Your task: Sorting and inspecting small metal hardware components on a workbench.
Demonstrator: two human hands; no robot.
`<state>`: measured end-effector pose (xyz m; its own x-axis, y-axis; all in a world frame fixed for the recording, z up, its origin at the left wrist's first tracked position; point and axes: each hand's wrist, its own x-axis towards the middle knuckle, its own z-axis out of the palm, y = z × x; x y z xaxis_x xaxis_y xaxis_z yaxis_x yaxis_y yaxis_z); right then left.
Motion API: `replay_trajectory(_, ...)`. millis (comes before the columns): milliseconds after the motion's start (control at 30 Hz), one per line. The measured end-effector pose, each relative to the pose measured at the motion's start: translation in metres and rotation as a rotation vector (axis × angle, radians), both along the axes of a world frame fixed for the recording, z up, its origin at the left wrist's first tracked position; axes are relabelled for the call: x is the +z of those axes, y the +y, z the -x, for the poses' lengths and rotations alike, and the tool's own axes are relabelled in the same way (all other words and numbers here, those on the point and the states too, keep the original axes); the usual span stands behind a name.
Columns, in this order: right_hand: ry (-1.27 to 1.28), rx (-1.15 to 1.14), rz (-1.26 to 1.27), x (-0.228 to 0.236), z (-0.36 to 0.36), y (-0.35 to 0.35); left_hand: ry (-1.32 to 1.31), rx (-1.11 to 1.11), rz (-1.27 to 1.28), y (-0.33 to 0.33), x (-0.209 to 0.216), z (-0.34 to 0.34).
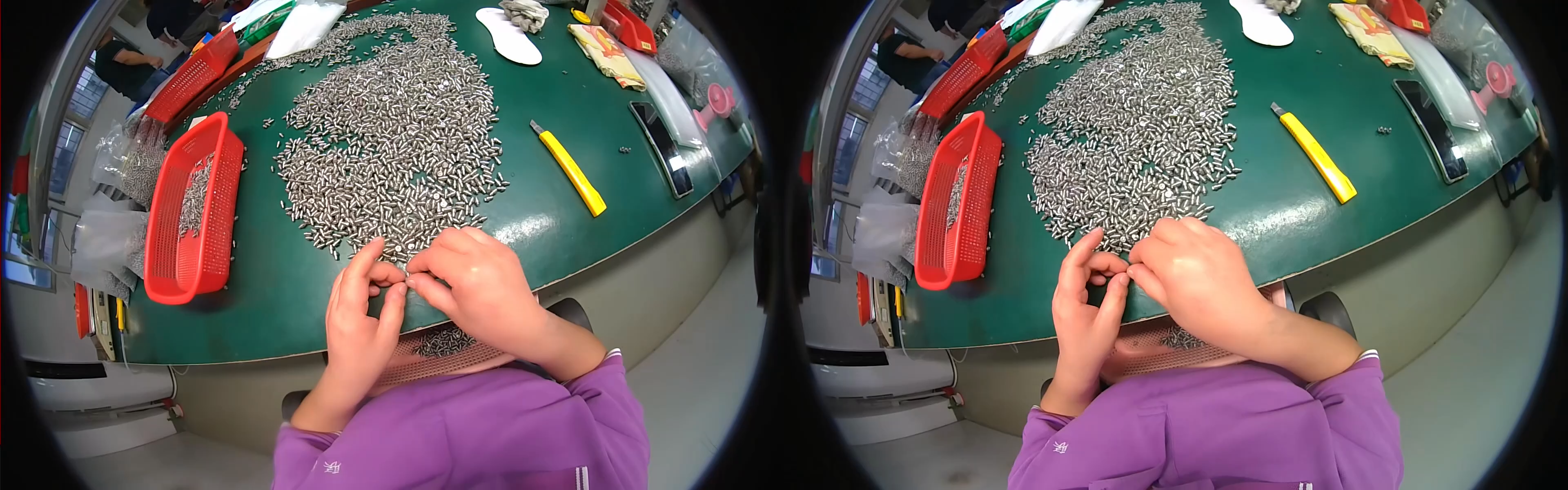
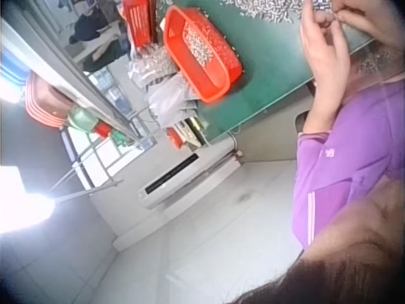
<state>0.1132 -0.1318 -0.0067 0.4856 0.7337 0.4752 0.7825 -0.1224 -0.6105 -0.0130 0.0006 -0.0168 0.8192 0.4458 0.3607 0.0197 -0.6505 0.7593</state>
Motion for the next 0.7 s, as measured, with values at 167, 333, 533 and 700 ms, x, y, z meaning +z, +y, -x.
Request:
replay_trajectory(167, 0.019, 0.002, -0.015, -0.0008, 0.0006, 0.0009, 0.055, -0.001, 0.042, 0.0003, 0.0008, 0.0003)
replay_trajectory(333, 0.055, 0.029, -0.040, -0.0017, 0.0015, -0.0014, 0.085, -0.034, 0.118, 0.0032, 0.0045, 0.0012)
replay_trajectory(533, 0.063, 0.041, -0.033, -0.0021, 0.0005, -0.0029, 0.094, -0.055, 0.159, 0.0048, 0.0047, 0.0024)
replay_trajectory(700, 0.043, 0.068, -0.015, -0.0008, -0.0010, -0.0033, 0.093, -0.075, 0.150, 0.0068, 0.0042, 0.0041)
